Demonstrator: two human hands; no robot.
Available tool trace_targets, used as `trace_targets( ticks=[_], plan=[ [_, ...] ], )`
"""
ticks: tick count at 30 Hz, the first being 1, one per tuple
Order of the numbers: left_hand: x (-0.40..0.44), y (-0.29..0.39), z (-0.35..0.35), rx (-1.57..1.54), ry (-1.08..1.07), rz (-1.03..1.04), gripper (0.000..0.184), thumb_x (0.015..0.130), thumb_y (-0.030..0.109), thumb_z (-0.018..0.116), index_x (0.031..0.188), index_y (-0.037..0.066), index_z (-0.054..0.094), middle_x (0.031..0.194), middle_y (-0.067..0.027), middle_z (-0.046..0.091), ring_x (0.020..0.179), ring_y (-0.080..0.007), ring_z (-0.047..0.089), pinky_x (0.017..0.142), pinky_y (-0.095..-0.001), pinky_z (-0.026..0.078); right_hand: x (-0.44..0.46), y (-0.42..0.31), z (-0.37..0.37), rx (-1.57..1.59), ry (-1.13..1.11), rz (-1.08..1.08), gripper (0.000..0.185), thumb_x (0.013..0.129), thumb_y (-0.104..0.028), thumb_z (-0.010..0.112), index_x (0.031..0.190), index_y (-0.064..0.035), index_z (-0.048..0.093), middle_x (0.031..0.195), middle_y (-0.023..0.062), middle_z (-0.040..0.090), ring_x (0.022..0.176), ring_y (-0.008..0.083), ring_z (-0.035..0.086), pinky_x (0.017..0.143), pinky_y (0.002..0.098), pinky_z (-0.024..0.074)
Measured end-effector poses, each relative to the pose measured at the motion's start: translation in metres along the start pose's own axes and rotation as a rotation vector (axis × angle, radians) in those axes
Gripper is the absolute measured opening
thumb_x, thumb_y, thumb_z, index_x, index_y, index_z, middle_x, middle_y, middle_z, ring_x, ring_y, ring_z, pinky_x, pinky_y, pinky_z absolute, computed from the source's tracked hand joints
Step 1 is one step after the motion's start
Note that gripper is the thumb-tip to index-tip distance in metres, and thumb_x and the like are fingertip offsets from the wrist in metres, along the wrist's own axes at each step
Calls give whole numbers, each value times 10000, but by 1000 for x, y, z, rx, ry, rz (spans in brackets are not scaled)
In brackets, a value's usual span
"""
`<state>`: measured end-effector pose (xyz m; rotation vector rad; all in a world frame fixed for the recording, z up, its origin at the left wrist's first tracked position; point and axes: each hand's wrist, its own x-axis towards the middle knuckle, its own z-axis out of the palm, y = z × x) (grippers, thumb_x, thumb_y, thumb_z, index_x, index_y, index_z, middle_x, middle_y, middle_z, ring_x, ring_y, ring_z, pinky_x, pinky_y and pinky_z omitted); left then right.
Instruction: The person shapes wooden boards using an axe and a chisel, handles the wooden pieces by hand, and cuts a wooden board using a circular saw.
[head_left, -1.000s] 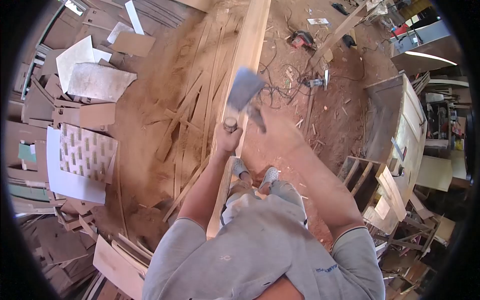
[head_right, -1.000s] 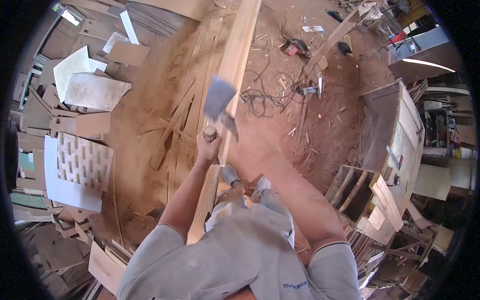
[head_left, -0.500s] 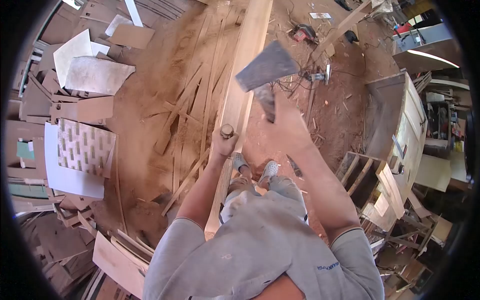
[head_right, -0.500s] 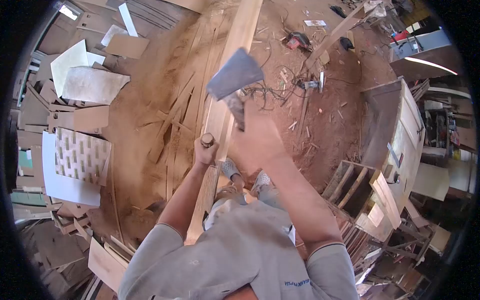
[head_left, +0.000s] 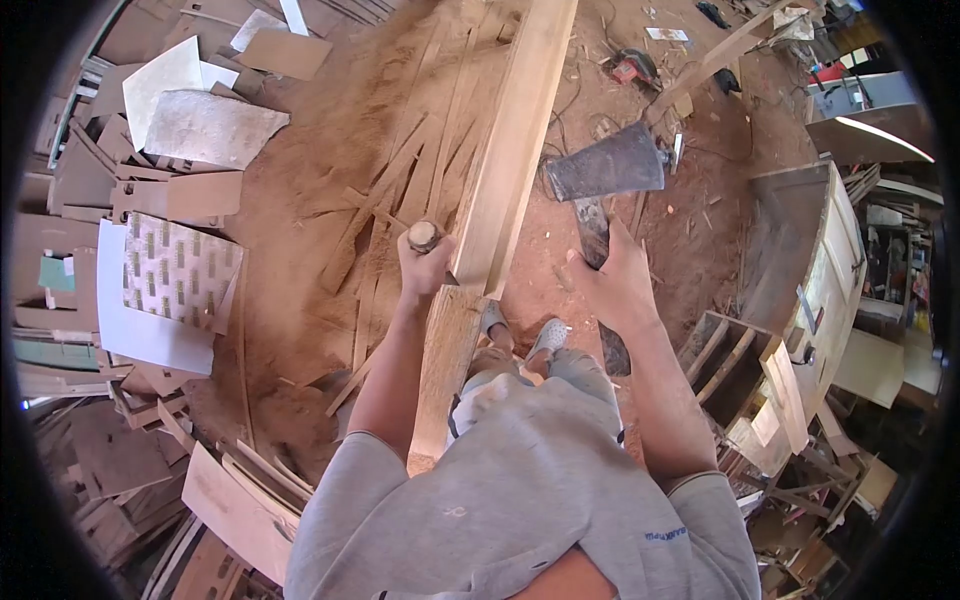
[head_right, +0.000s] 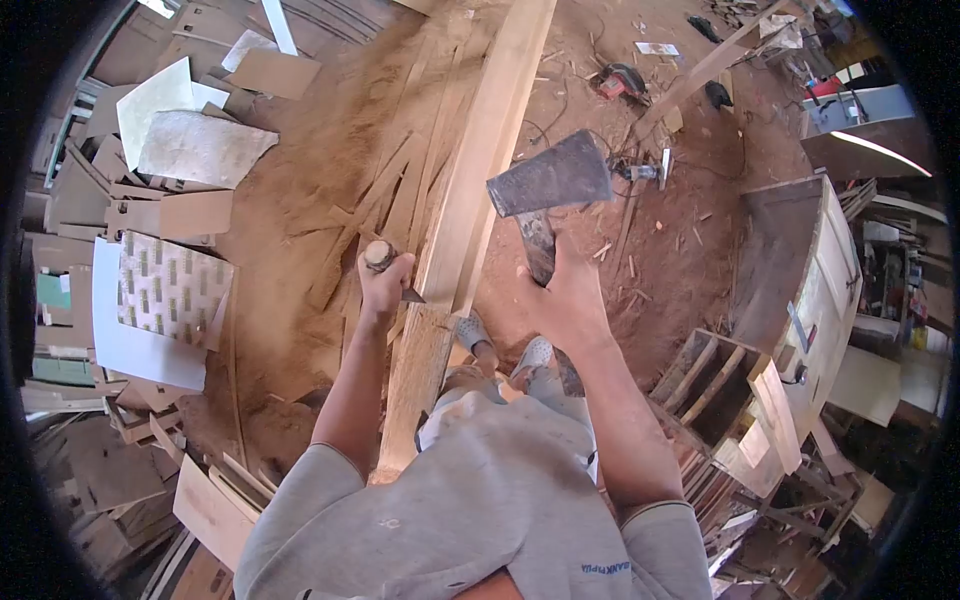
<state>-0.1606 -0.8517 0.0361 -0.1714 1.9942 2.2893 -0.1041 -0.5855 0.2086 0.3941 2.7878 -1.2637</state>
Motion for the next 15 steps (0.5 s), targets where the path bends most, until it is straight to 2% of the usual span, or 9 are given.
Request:
trace_targets(
  ticks=[6, 10, 15],
  plan=[
    [-11, -19, 26, -31, -129, 16, 182, 877, -3, 717, 771, 67, 586, 611, 25, 557, 486, -70, 501, 452, -259, 372, -1, 2, 2, -5, -13, 5, 311, 914, -172, 730, 1084, 35, 573, 852, 284, 668, 869, 506, 684, 760, 540, 518],
    [-9, -29, 36, 7, -131, 89, 165, 874, -3, 708, 781, 67, 591, 620, 31, 556, 488, -66, 504, 452, -258, 372, -4, 7, 5, -21, 1, 6, 329, 910, -178, 739, 1089, 43, 574, 858, 295, 672, 878, 515, 690, 764, 543, 529],
    [-15, -18, 49, 71, -135, 92, 170, 849, -8, 696, 760, 65, 570, 651, 49, 532, 584, -56, 499, 536, -260, 396, -6, 1, 1, -37, -56, 63, 346, 910, -183, 739, 1110, 45, 573, 902, 318, 689, 938, 517, 708, 779, 551, 547]
  ],
)
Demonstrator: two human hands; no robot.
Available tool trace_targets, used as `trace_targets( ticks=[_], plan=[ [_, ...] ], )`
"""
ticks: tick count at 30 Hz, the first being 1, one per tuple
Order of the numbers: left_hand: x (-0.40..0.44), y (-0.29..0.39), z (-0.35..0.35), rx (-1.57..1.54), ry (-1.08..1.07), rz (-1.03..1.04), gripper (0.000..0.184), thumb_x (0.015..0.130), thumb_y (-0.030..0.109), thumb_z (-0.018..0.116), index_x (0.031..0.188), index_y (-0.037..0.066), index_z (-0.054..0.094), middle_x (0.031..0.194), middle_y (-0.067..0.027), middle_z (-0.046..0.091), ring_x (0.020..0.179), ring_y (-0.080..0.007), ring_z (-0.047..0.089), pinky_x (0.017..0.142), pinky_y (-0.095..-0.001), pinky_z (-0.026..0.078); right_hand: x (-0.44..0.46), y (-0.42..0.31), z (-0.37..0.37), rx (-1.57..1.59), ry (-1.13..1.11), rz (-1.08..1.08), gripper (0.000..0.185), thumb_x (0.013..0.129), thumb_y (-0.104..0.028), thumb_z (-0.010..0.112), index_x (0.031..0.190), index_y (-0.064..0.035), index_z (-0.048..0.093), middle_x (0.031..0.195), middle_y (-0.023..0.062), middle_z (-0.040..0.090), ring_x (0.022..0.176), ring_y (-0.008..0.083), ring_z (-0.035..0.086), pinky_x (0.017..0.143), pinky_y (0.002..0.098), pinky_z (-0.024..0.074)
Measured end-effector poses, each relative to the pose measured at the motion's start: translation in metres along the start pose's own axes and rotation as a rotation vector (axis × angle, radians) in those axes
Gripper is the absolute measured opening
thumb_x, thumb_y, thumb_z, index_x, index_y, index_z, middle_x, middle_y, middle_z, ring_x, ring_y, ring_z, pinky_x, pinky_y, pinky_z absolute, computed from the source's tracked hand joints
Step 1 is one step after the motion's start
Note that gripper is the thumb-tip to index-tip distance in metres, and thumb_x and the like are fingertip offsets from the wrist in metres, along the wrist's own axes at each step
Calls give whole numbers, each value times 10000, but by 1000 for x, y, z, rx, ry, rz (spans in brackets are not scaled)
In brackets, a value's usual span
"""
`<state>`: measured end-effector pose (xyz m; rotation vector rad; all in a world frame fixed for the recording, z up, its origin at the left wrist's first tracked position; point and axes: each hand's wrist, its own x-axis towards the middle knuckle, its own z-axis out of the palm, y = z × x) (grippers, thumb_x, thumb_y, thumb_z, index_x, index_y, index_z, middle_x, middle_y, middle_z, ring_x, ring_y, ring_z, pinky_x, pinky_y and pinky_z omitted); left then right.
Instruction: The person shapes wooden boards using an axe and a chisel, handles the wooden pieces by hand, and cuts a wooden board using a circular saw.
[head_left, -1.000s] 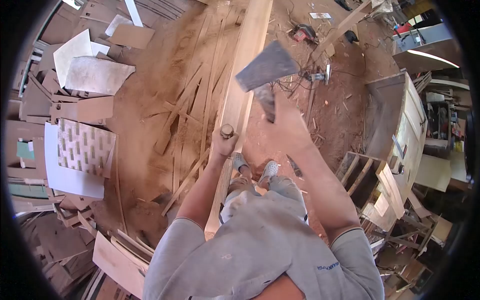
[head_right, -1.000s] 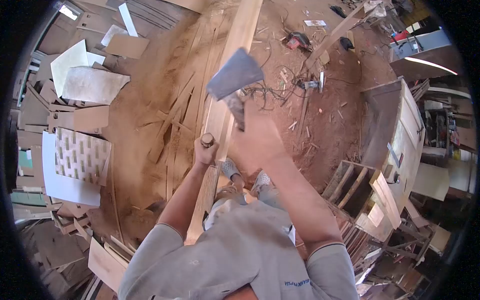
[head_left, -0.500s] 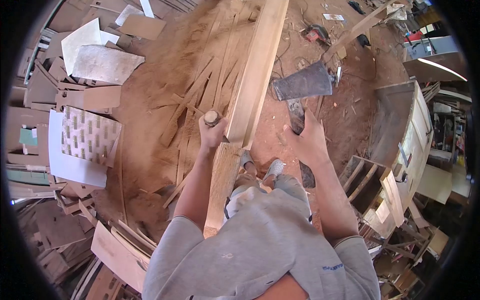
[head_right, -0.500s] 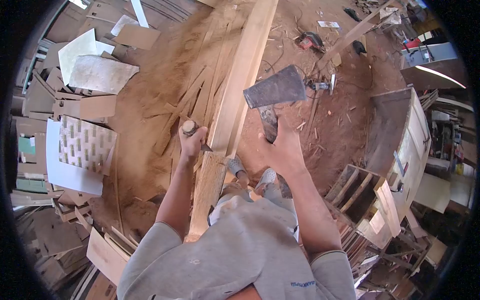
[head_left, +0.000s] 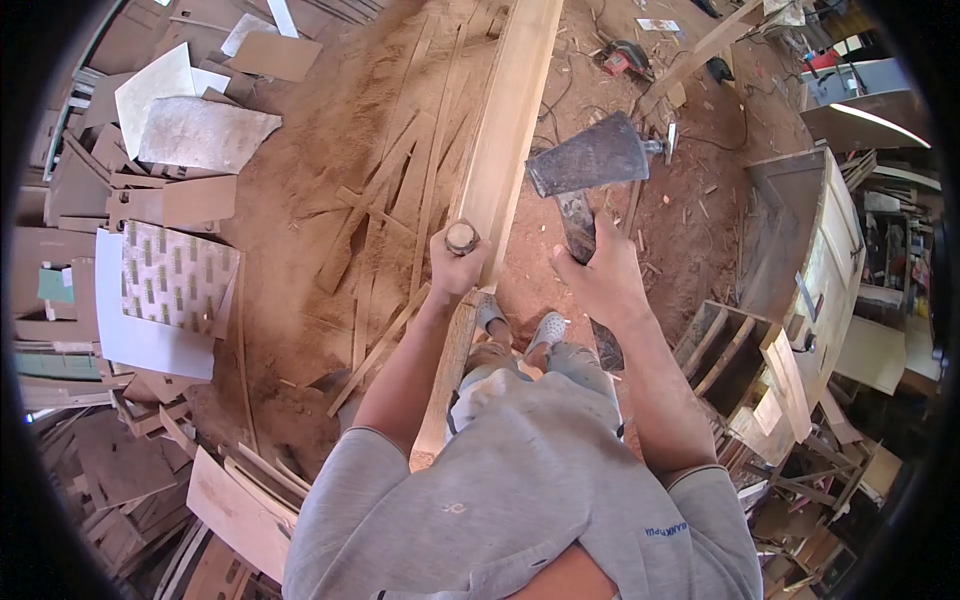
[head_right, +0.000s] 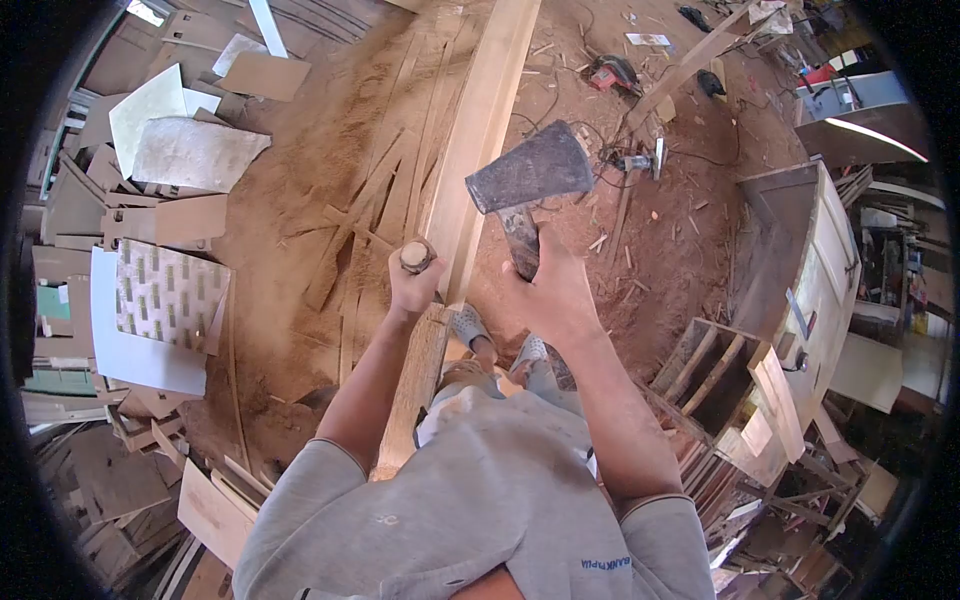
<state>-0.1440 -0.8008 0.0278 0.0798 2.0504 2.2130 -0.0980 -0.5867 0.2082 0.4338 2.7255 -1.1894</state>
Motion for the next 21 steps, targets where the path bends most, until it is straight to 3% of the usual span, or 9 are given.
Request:
trace_targets(
  ticks=[7, 10, 21],
  plan=[
    [-10, 2, 5, 139, -22, 79, 175, 821, 0, 684, 719, 62, 556, 671, 45, 523, 627, -60, 483, 583, -267, 399, -4, -20, -11, 17, 7, 0, 338, 917, -178, 728, 1126, 33, 566, 914, 328, 690, 944, 533, 701, 776, 563, 556],
    [-9, 7, 5, 150, -33, 39, 170, 808, 12, 688, 711, 62, 557, 673, 43, 523, 637, -58, 482, 589, -267, 398, -4, -24, -17, 18, 63, -138, 321, 925, -168, 723, 1119, 29, 561, 920, 328, 690, 945, 538, 692, 766, 558, 556],
    [-6, 8, 2, 109, 15, -8, 169, 799, 12, 692, 715, 57, 552, 675, 40, 521, 652, -67, 486, 597, -278, 405, -6, -41, -22, 66, 25, -150, 313, 932, -142, 723, 1130, 24, 545, 903, 310, 696, 929, 530, 701, 735, 554, 562]
  ],
)
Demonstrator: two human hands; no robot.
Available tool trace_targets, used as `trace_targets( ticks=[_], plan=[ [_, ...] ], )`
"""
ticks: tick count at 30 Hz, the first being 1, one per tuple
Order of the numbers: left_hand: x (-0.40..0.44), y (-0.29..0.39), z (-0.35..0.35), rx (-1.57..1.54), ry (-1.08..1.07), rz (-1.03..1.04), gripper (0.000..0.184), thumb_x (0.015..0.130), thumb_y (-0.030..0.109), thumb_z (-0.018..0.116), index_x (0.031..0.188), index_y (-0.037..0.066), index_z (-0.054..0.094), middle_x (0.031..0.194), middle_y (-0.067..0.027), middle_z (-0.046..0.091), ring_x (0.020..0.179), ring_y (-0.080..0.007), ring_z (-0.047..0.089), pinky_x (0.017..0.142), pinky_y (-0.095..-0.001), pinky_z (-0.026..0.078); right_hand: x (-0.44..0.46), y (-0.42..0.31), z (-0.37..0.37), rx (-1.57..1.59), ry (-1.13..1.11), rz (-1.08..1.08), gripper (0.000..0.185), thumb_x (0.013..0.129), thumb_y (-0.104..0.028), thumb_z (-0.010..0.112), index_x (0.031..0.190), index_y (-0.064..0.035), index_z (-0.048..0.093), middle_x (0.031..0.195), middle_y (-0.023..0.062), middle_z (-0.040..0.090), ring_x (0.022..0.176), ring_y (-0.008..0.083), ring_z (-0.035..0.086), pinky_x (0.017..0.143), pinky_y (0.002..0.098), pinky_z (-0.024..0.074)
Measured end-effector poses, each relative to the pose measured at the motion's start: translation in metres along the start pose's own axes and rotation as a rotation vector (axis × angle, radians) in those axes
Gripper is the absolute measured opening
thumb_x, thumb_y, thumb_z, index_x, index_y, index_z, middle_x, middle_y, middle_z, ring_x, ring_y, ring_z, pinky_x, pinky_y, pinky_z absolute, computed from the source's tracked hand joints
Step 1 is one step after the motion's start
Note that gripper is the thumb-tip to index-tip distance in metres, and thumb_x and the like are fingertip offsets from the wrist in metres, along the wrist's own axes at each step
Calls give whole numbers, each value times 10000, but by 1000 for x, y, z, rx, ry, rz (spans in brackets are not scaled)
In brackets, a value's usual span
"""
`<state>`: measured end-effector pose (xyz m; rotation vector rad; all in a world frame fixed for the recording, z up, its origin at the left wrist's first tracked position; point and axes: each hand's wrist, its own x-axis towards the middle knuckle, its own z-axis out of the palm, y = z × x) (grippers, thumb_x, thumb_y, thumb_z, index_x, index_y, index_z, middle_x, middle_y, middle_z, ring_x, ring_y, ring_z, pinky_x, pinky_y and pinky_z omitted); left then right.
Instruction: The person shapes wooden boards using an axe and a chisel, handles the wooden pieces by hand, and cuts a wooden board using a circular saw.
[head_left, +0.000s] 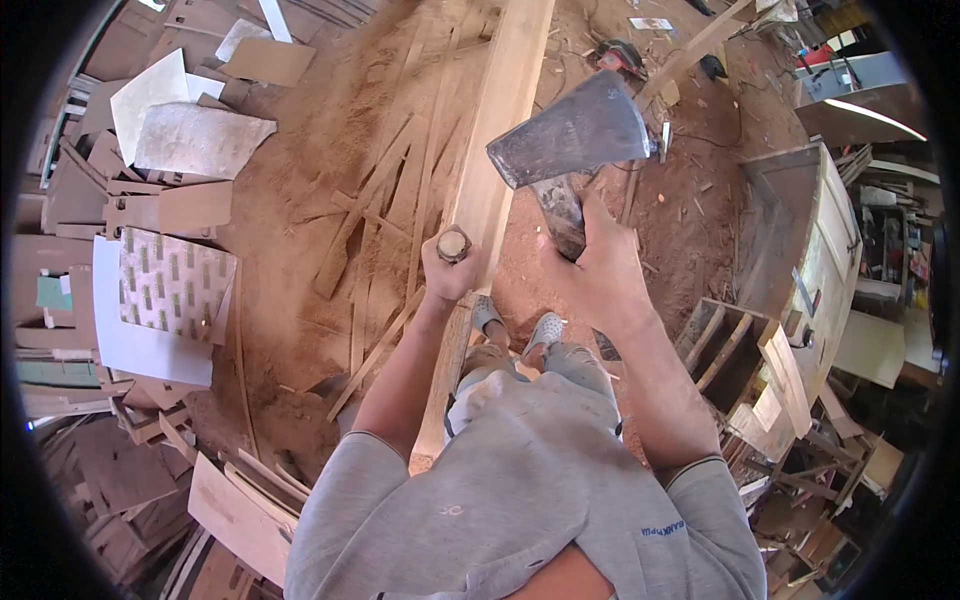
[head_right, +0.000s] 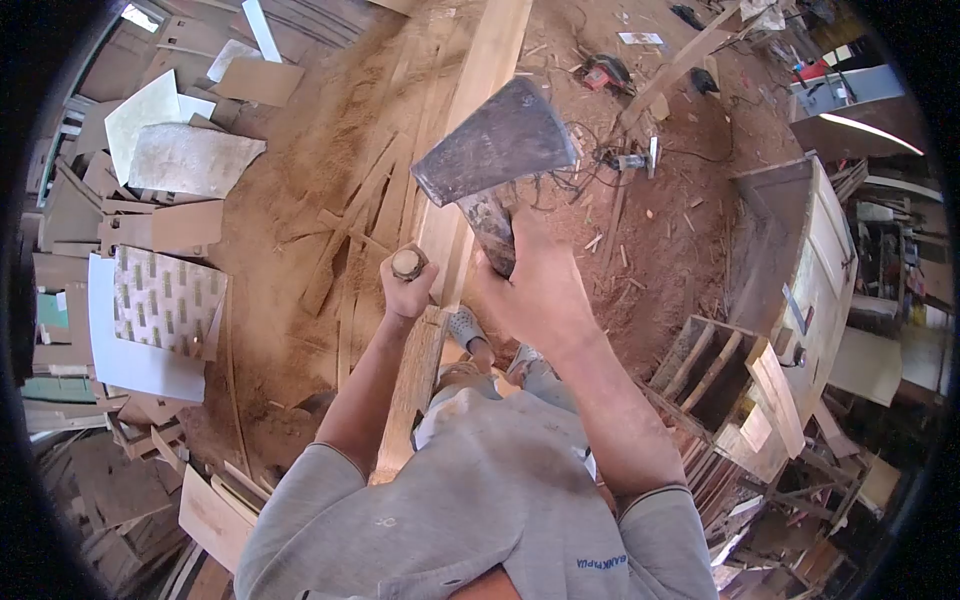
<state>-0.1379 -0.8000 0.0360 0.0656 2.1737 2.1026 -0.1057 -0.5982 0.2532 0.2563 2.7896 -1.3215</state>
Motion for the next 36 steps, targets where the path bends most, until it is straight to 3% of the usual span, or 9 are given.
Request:
trace_targets(
  ticks=[7, 10, 16, 22, 28, 30, 31, 34, 36],
  plan=[
    [-7, -6, 0, 69, 13, 89, 161, 791, 28, 693, 716, 53, 553, 674, 34, 523, 650, -73, 491, 599, -277, 414, -1, 1, 10, -5, -31, -38, 345, 916, -136, 726, 1171, 24, 560, 914, 312, 702, 886, 510, 719, 741, 557, 577],
    [-9, -4, -1, 58, -9, 133, 164, 786, 32, 696, 714, 51, 550, 672, 32, 524, 646, -74, 488, 595, -279, 412, -2, 0, 8, -40, -42, -52, 348, 924, -178, 757, 1131, 30, 570, 847, 274, 695, 857, 484, 728, 711, 481, 563],
    [-6, -10, -2, 53, 1, 63, 168, 774, 53, 712, 714, 46, 555, 673, 13, 545, 636, -86, 503, 590, -281, 419, -4, -1, 12, -65, -27, -146, 388, 891, -149, 732, 1189, 34, 564, 822, 285, 704, 831, 492, 727, 734, 547, 586],
    [-7, -11, -2, 57, 16, 169, 160, 785, 101, 718, 734, 35, 582, 675, -1, 566, 637, -103, 530, 599, -284, 439, -10, -3, 13, -120, 5, -176, 371, 894, -182, 734, 1166, 10, 570, 794, 237, 710, 809, 445, 742, 703, 529, 594],
    [-6, -16, 3, -28, 16, 293, 161, 810, 151, 730, 846, -3, 701, 722, -18, 629, 672, -117, 580, 632, -290, 478, -5, 34, 66, -575, -386, -120, 331, 911, -197, 708, 1140, -17, 551, 816, 234, 717, 800, 412, 751, 681, 517, 595],
    [7, -22, 8, -60, -18, 399, 142, 812, 133, 720, 852, -1, 699, 733, -12, 627, 688, -106, 579, 636, -289, 475, 12, 28, 52, -536, -331, -174, 296, 930, -193, 681, 1141, -27, 557, 827, 232, 724, 799, 412, 752, 694, 525, 597],
    [3, -28, -2, 38, -43, 182, 116, 813, 115, 706, 810, 13, 651, 746, -6, 618, 708, -91, 565, 630, -291, 464, 13, 22, 47, -508, -329, -188, 278, 939, -191, 668, 1141, -32, 560, 833, 232, 728, 799, 412, 753, 700, 529, 599],
    [-2, -26, -3, 90, -21, 105, 120, 808, 109, 705, 787, 25, 622, 723, 4, 602, 684, -87, 539, 614, -296, 452, 17, -4, 33, -268, -111, -47, 277, 946, -178, 645, 1176, -50, 560, 849, 226, 736, 819, 421, 756, 732, 545, 601],
    [0, -24, -2, 64, -9, 115, 100, 803, 97, 690, 787, 26, 622, 687, -4, 580, 648, -92, 518, 586, -308, 448, 11, 15, 55, -326, -142, -59, 293, 940, -169, 645, 1194, -53, 558, 859, 232, 735, 848, 434, 755, 760, 553, 600]
  ],
)
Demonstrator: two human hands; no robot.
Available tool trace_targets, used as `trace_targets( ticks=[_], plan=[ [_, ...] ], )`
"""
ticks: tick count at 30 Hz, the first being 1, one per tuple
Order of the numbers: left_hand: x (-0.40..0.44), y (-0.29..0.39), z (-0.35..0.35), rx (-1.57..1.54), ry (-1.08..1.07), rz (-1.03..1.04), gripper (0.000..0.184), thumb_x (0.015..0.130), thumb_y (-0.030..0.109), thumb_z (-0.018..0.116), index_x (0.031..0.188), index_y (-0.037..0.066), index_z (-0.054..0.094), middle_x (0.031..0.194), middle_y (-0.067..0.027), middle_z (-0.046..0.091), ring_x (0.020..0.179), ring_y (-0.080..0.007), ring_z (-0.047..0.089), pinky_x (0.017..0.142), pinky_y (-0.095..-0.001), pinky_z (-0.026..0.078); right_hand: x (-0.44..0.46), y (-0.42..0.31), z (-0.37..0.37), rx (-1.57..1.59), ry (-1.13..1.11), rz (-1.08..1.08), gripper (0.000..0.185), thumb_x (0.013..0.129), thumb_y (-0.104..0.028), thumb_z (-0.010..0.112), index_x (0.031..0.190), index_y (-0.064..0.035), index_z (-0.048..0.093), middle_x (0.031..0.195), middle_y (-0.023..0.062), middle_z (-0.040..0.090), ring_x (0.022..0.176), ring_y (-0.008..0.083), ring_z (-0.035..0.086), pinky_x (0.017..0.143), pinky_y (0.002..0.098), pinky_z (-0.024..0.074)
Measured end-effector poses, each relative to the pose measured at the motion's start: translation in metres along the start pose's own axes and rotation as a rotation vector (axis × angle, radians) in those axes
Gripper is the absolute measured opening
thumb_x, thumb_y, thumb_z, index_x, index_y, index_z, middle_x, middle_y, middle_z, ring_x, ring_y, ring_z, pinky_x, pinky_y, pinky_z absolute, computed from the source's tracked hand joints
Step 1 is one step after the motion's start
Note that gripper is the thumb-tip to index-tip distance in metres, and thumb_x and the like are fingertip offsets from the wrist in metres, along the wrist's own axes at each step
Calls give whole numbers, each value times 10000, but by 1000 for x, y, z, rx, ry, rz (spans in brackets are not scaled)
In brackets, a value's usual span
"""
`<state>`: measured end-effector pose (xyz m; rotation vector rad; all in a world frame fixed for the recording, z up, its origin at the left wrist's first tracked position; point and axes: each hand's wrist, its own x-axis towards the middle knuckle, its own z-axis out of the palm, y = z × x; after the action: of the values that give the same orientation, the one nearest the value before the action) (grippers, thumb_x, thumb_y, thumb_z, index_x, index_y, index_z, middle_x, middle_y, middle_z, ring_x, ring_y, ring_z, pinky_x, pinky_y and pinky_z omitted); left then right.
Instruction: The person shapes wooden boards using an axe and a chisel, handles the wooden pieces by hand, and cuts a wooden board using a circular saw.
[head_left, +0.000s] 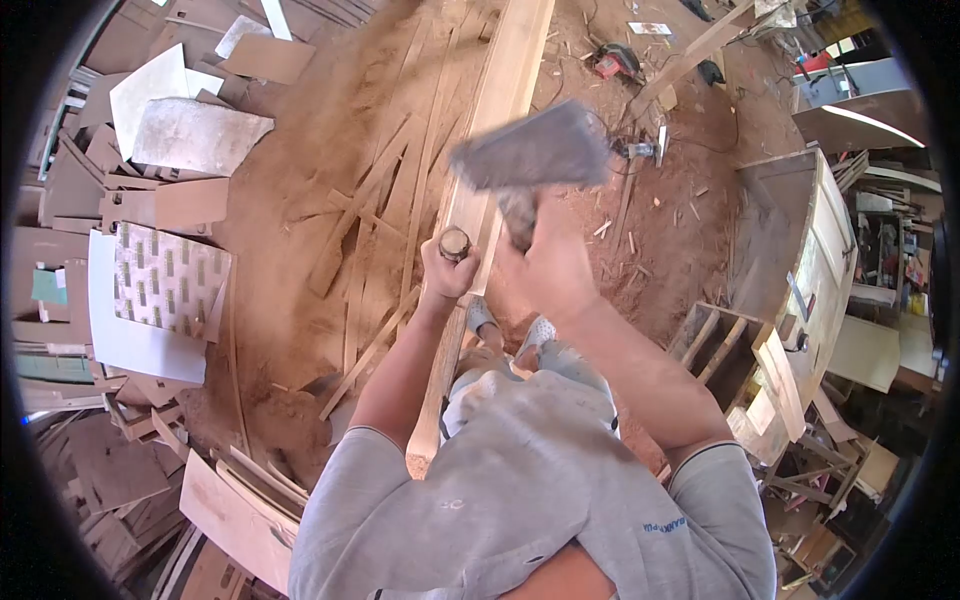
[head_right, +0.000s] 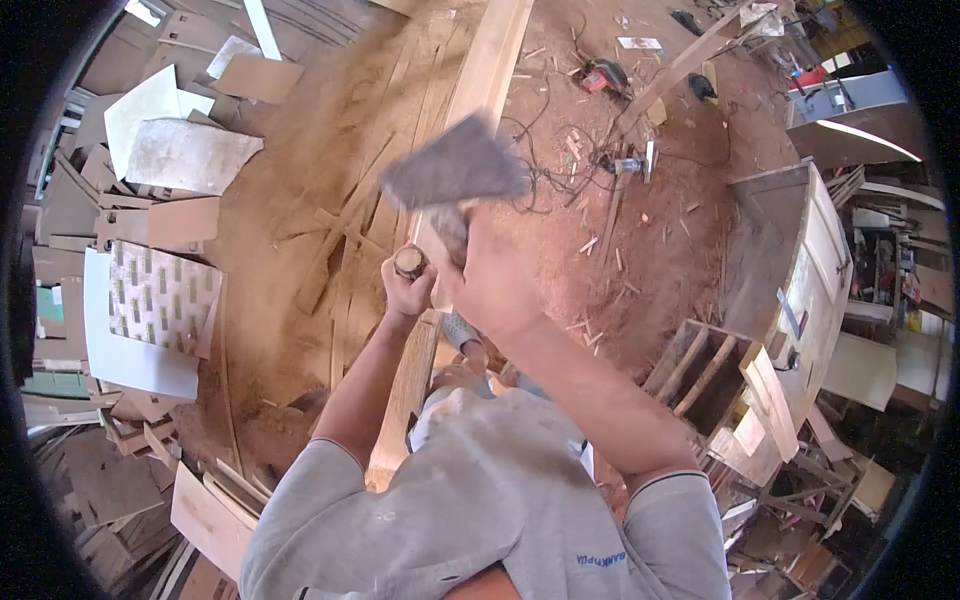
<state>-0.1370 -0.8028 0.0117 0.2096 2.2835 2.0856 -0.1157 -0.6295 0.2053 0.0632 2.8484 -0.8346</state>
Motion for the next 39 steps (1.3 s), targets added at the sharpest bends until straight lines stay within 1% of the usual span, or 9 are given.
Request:
trace_targets(
  ticks=[4, 6, 8, 10, 16, 28, 31, 34, 39],
  plan=[
    [-28, 1, 1, 39, 124, 154, 111, 806, 82, 687, 744, 34, 609, 639, 3, 562, 616, -97, 533, 551, -324, 456, -5, 41, 46, -295, -289, -160, 306, 942, -176, 634, 1207, -44, 556, 888, 260, 735, 892, 449, 753, 792, 557, 600],
    [-14, -27, 3, 7, 144, 188, 107, 806, 78, 694, 740, 55, 613, 675, 21, 582, 650, -92, 549, 571, -313, 461, 1, 53, 45, -320, 97, -287, 338, 943, -201, 666, 1207, -27, 546, 903, 280, 725, 903, 473, 737, 791, 564, 591],
    [-14, -8, -14, -69, 140, -52, 123, 801, 53, 689, 722, 80, 599, 685, 30, 567, 657, -69, 531, 597, -278, 442, -41, 34, 44, -147, 27, -169, 348, 934, -195, 674, 1208, -24, 543, 914, 298, 722, 911, 490, 729, 801, 575, 584],
    [-1, 16, -26, -63, 139, 9, 109, 788, -20, 656, 739, 58, 600, 679, 29, 564, 623, -74, 557, 578, -265, 446, -17, 12, -8, 69, -211, 147, 338, 915, -157, 656, 1211, -37, 545, 921, 315, 726, 916, 499, 730, 824, 590, 579],
    [1, 14, -31, -155, 53, -49, 114, 798, -18, 643, 732, 53, 582, 639, 32, 544, 522, -66, 500, 483, -252, 386, -15, 22, -24, 181, -57, 174, 382, 910, -164, 689, 1233, -17, 547, 913, 318, 722, 910, 515, 722, 822, 590, 574],
    [-3, 9, -8, -45, 104, 15, 109, 782, 35, 664, 732, 44, 567, 651, 25, 537, 590, -66, 499, 544, -265, 386, -17, 27, -19, 126, 27, -6, 479, 899, -192, 717, 1303, -16, 532, 849, 273, 727, 827, 480, 733, 753, 570, 591],
    [-4, 10, -6, -20, 131, 71, 127, 762, 53, 686, 701, 30, 577, 630, -4, 552, 593, -79, 521, 564, -280, 439, -23, 19, -22, 160, 19, 2, 364, 907, -165, 735, 1193, -9, 574, 904, 280, 704, 883, 500, 711, 737, 558, 560],
    [-9, 22, -4, 0, 80, 54, 136, 758, 59, 693, 699, 25, 575, 633, -12, 568, 600, -85, 549, 571, -279, 458, -27, 19, -12, 86, 87, -96, 487, 889, -185, 718, 1317, -38, 539, 798, 235, 718, 742, 446, 729, 683, 551, 585],
    [-11, 13, 2, 6, 73, 97, 120, 780, 83, 693, 840, -20, 683, 663, -43, 629, 625, -101, 609, 596, -293, 502, -28, 12, -9, 155, 122, -152, 500, 879, -175, 714, 1334, -45, 554, 765, 209, 702, 716, 428, 723, 672, 543, 581]
  ],
)
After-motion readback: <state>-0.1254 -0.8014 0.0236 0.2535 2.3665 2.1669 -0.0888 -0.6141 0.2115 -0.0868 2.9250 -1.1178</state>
